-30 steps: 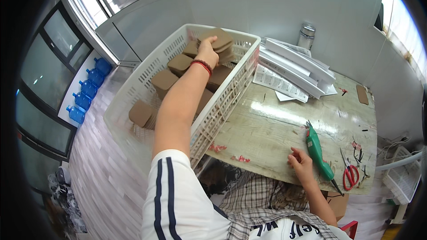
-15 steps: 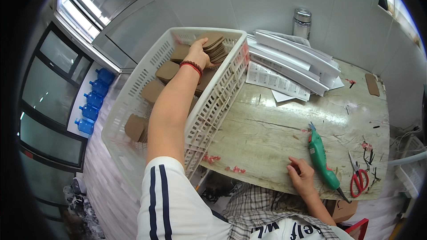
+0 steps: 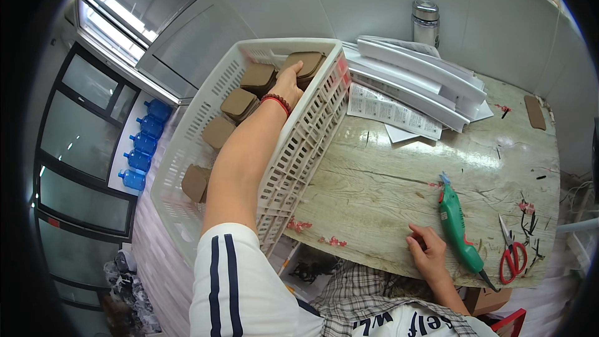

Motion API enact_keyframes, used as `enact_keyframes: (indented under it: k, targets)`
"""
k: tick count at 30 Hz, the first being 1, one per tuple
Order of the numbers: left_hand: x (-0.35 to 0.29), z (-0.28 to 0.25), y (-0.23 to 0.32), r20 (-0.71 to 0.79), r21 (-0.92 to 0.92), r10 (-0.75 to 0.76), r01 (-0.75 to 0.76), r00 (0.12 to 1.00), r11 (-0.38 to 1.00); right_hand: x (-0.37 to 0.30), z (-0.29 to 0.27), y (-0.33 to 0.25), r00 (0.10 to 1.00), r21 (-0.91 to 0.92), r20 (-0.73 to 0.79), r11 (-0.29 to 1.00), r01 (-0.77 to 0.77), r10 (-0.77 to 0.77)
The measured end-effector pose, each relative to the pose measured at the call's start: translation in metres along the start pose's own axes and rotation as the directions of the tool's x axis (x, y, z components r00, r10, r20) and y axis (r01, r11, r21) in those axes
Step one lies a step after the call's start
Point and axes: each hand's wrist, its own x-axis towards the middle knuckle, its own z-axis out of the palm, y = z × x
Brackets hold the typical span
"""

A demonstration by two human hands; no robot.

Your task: The person uses a green rotary tool to trim the edges of small brown cardboard pieces. They pick up each piece from a white basket, smooth the edges with the tool, and place the finished pieces back into the basket.

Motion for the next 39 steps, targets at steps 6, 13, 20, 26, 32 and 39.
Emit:
enact_keyframes:
  k: [6, 13, 20, 26, 32, 39]
  targets:
    - [-0.016, 0.008, -0.007, -0.039, 0.197, -0.010, 0.017, 0.999, 0.980, 0.001, -0.003, -0.005, 1.000, 0.018, 0.009, 1.000, -0.010, 0.010]
    - [-0.007, -0.009, 0.000, -0.035, 0.202, -0.052, 0.058, 0.998, 0.978, 0.001, -0.003, -0.005, 1.000, 0.017, 0.007, 1.000, 0.018, -0.018]
    - [-0.045, -0.008, 0.006, -0.175, 0.170, 0.010, 0.020, 0.985, 0.985, 0.000, -0.002, -0.005, 0.999, 0.009, 0.002, 0.999, 0.045, -0.045]
    - [-0.074, 0.005, 0.021, -0.096, 0.149, -0.092, 0.106, 0.991, 0.983, -0.001, -0.002, -0.001, 1.000, 0.002, 0.006, 1.000, 0.016, -0.016]
    - [-0.079, -0.040, 0.052, -0.013, 0.806, 0.508, -0.291, 0.861, 0.515, -0.002, 0.002, -0.001, 1.000, 0.039, -0.001, 0.999, -0.006, 0.006]
    - [-0.052, -0.239, 0.120, 0.057, 0.984, 0.795, -0.169, 0.604, 0.058, -0.004, 0.005, -0.002, 0.998, 0.071, 0.026, 0.996, -0.060, 0.058]
